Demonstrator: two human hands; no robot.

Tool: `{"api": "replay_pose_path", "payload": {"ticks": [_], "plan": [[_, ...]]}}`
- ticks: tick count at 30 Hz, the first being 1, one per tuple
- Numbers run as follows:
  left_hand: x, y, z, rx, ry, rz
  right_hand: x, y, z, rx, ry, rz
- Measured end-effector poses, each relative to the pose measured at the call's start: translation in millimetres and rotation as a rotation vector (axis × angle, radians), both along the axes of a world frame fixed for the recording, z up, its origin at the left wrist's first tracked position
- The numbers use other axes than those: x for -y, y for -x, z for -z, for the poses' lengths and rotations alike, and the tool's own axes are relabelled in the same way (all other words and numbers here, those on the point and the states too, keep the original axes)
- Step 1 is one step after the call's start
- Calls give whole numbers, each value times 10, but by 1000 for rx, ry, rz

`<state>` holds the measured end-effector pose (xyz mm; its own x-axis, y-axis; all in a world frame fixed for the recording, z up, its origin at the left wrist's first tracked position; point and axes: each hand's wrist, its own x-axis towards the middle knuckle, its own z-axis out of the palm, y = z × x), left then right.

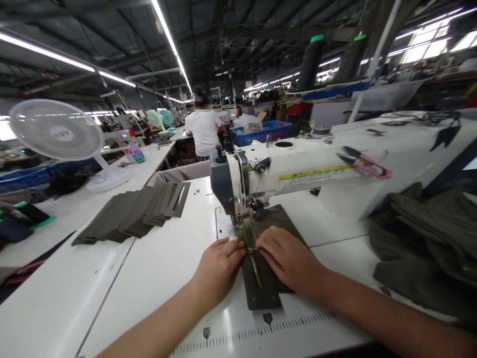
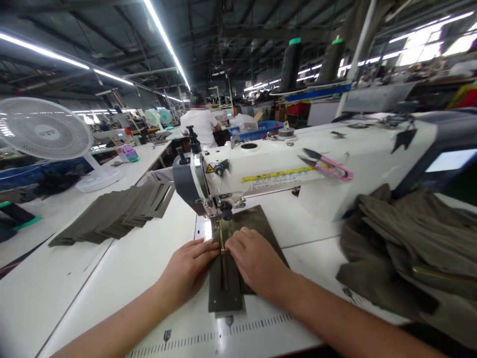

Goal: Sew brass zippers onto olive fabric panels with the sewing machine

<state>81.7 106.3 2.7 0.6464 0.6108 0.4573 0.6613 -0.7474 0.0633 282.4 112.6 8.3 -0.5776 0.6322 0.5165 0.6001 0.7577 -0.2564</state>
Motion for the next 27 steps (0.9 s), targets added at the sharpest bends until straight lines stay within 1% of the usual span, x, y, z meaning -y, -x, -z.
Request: {"api": "replay_pose_path", "payload": {"ticks": [2, 4, 5, 7, 10, 13, 16, 19, 27], "plan": [[93, -16, 6, 26, -11, -10, 229, -23, -19, 43, -85, -42], [157, -34, 9, 45, -10, -19, 426, -20, -5, 82, -106, -86], [178, -43, 10, 51, -5, -23, 496, -7, 18, 96, -118, -96], [199, -56, 12, 59, 10, -35, 567, 41, 88, 103, -153, -72], [208, -65, 26, 72, 21, -61, 546, 123, 200, 31, -209, -31], [210, -68, 48, 75, 19, -62, 496, 168, 254, -51, -218, -27], [204, -66, 66, 56, 20, -58, 473, 177, 270, -97, -209, -35], [181, -61, 74, 33, 16, -63, 448, 176, 292, -122, -235, -48], [36, -39, 60, 2, 14, -62, 282, 179, 282, -80, -189, -88]]}}
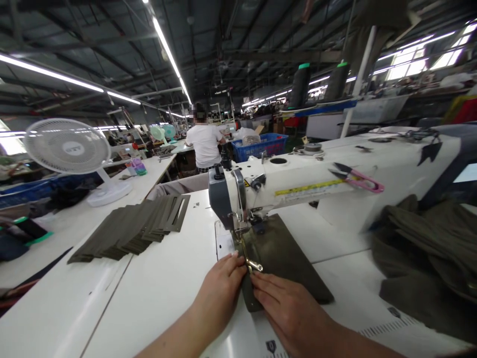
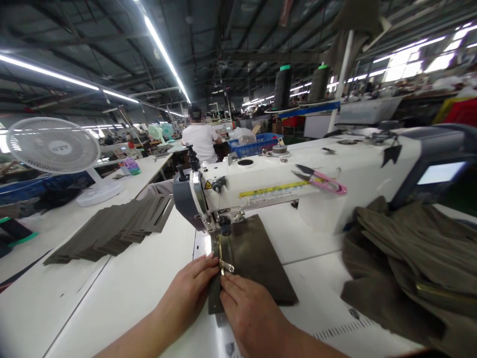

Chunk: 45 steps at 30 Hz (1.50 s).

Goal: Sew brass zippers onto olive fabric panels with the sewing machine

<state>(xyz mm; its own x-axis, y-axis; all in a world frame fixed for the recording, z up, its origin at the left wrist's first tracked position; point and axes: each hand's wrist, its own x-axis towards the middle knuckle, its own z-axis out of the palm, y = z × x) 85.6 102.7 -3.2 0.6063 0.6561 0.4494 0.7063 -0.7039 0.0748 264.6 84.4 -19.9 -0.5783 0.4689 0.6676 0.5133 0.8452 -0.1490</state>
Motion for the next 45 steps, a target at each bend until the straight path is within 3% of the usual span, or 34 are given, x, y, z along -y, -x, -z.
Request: {"api": "replay_pose_path", "payload": {"ticks": [10, 17, 20, 24, 28, 34, 45], "plan": [[-277, 17, -4, 44, 41, 35, -252, 71, -21, 63, 109, 8], [-285, 22, -104, -2, 144, -3, -242, -30, -234, 8, 269, -42], [-215, -6, -189, -65, 197, -32, -339, -45, -305, -35, 392, 104], [-150, -49, -228, -92, 192, -95, -610, 52, -242, 49, 297, 330], [-154, -59, -190, -96, 176, -124, -802, 143, -128, 111, 252, 343], [-184, -67, -179, -85, 160, -120, -820, 154, -117, 125, 243, 383], [-212, -41, -96, -37, 191, -74, -948, 117, -154, 80, 435, 445]]}}
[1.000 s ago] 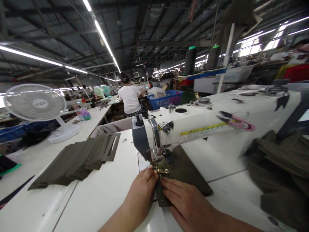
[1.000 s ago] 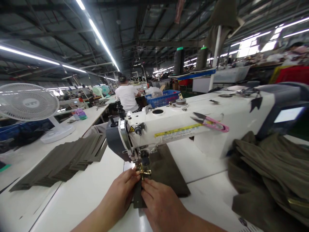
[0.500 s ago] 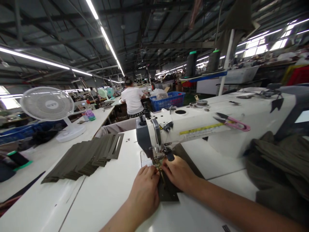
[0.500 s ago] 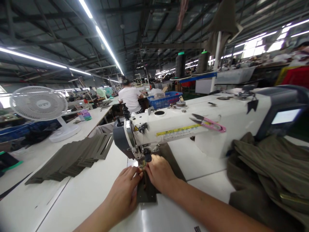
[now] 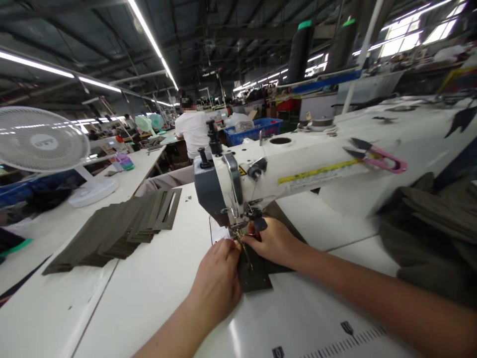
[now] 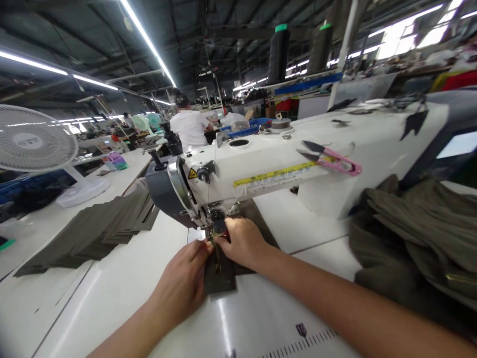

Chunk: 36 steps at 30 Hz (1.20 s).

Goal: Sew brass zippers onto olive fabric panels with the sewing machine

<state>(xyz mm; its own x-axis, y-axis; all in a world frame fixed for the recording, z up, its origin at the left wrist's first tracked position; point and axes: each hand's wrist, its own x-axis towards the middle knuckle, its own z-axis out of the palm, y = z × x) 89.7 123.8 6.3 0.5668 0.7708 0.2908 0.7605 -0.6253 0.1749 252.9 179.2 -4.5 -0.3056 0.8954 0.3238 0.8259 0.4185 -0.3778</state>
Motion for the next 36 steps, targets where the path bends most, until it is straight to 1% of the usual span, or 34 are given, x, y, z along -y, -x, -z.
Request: {"api": "replay_pose_path", "payload": {"ticks": [2, 7, 9, 11, 12, 13, 15, 16, 17, 19, 22, 25, 29, 36], "plan": [[7, -2, 7, -2, -9, 21, 19, 10, -8, 5, 25, 41], [-19, -26, 0, -76, -30, 27, -22, 119, -4, 73, 48, 214], [-26, -35, 4, -89, -48, 28, -63, 152, -11, 106, 60, 242], [-11, -37, 13, -88, -77, 21, -45, 149, -36, 136, 66, 245], [5, -35, 19, -88, -94, 12, 3, 131, -51, 145, 55, 229], [25, -31, 26, -85, -112, 3, 78, 102, -62, 145, 28, 181], [66, -19, 46, -58, -155, -4, 288, 17, -57, 116, -73, -10], [83, -12, 59, -34, -178, 5, 404, -33, -38, 88, -133, -184], [95, -5, 73, -7, -199, 23, 512, -82, -9, 51, -185, -300], [107, 7, 101, 42, -229, 62, 672, -159, 53, 40, -234, -402], [104, 25, 128, 56, -247, 89, 742, -194, 98, 63, -241, -439], [93, 32, 124, 27, -268, 97, 688, -170, 79, 75, -235, -442], [68, 17, 80, 12, -288, 99, 616, -147, 54, 81, -257, -449], [-68, 22, 41, 25, -246, 110, 507, -108, 40, 115, -307, -438]]}}
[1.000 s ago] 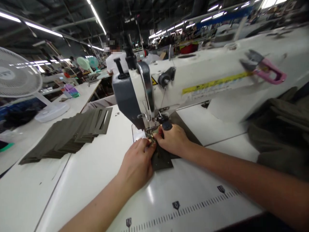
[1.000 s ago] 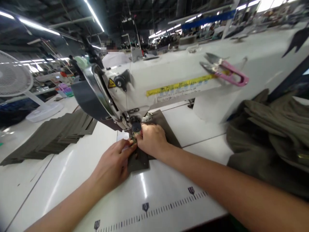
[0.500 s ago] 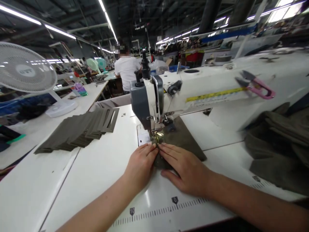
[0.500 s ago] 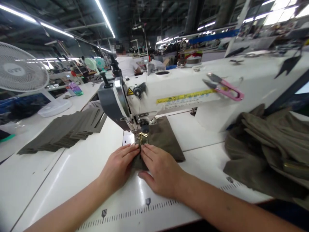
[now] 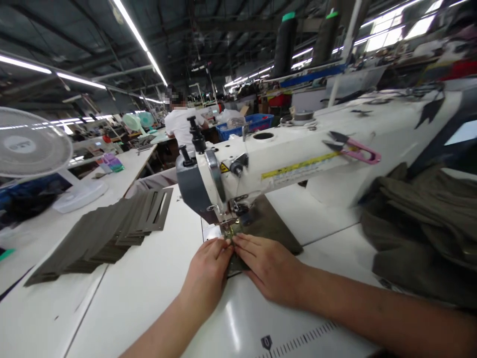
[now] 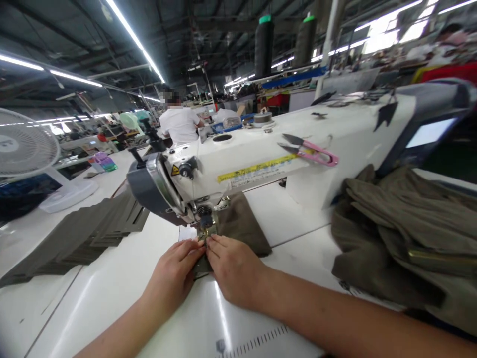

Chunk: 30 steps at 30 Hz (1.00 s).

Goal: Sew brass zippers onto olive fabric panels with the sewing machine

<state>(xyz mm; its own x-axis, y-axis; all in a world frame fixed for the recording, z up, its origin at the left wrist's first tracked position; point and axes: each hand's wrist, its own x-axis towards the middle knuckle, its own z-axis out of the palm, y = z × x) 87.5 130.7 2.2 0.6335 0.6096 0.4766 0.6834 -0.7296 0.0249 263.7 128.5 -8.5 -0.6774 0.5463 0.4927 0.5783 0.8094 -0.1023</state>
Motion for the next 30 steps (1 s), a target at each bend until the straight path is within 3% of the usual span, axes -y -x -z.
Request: {"api": "replay_pose_path", "payload": {"ticks": [6, 10, 14, 21, 30], "plan": [[-92, 18, -31, -15, 48, -42, -135, 0, 4, -28, 24, -5], [-31, 65, -77, 10, 107, -27, -140, -22, -41, -92, 63, -11], [61, 93, -79, -10, 89, -114, -88, -2, -106, -128, 123, 81], [106, 67, 21, -142, -79, -23, 45, 32, 97, -33, -121, 88], [-25, 49, -12, -167, -56, -36, -132, 35, 100, 11, -139, 70]]}}
